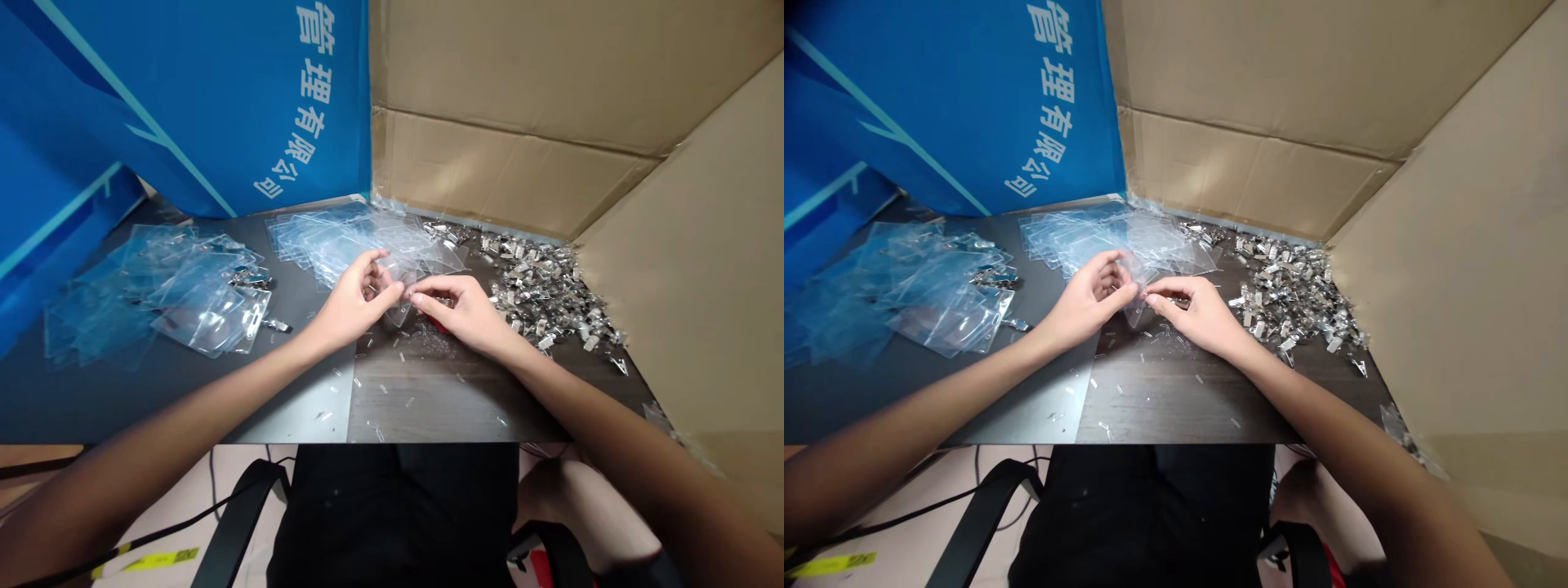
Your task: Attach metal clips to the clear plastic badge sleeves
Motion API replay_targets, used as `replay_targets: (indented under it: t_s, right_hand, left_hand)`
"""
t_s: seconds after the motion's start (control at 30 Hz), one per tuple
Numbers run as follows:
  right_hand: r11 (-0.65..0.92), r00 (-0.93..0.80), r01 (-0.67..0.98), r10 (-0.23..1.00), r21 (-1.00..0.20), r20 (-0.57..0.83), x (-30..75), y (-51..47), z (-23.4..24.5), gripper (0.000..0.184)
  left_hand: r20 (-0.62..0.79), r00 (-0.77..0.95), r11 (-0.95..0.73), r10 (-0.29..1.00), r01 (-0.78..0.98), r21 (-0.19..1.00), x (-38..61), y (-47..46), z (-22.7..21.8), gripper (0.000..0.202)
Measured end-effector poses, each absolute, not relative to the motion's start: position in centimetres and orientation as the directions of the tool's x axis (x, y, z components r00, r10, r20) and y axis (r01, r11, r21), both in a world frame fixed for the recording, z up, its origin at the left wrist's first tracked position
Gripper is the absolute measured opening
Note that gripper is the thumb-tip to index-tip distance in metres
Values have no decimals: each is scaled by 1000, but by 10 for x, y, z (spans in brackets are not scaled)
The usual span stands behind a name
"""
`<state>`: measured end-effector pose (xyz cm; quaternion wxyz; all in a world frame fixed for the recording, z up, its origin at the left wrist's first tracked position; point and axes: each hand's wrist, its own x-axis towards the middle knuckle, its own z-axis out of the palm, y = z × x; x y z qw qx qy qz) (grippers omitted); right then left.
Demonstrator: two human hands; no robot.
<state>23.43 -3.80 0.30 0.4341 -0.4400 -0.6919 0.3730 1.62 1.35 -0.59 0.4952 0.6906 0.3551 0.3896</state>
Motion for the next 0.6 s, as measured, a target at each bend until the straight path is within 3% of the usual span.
replay_targets:
  t_s: [0.23,0.6]
  right_hand:
    - [343,-155,388,939,-855,307,231,-44,4,21]
    - [364,-116,413,930,-835,348,230,-49,6,23]
  left_hand:
    - [175,445,-254,878,124,959,15,13,0,63]
    - [187,434,-290,882,185,939,15,11,1,58]
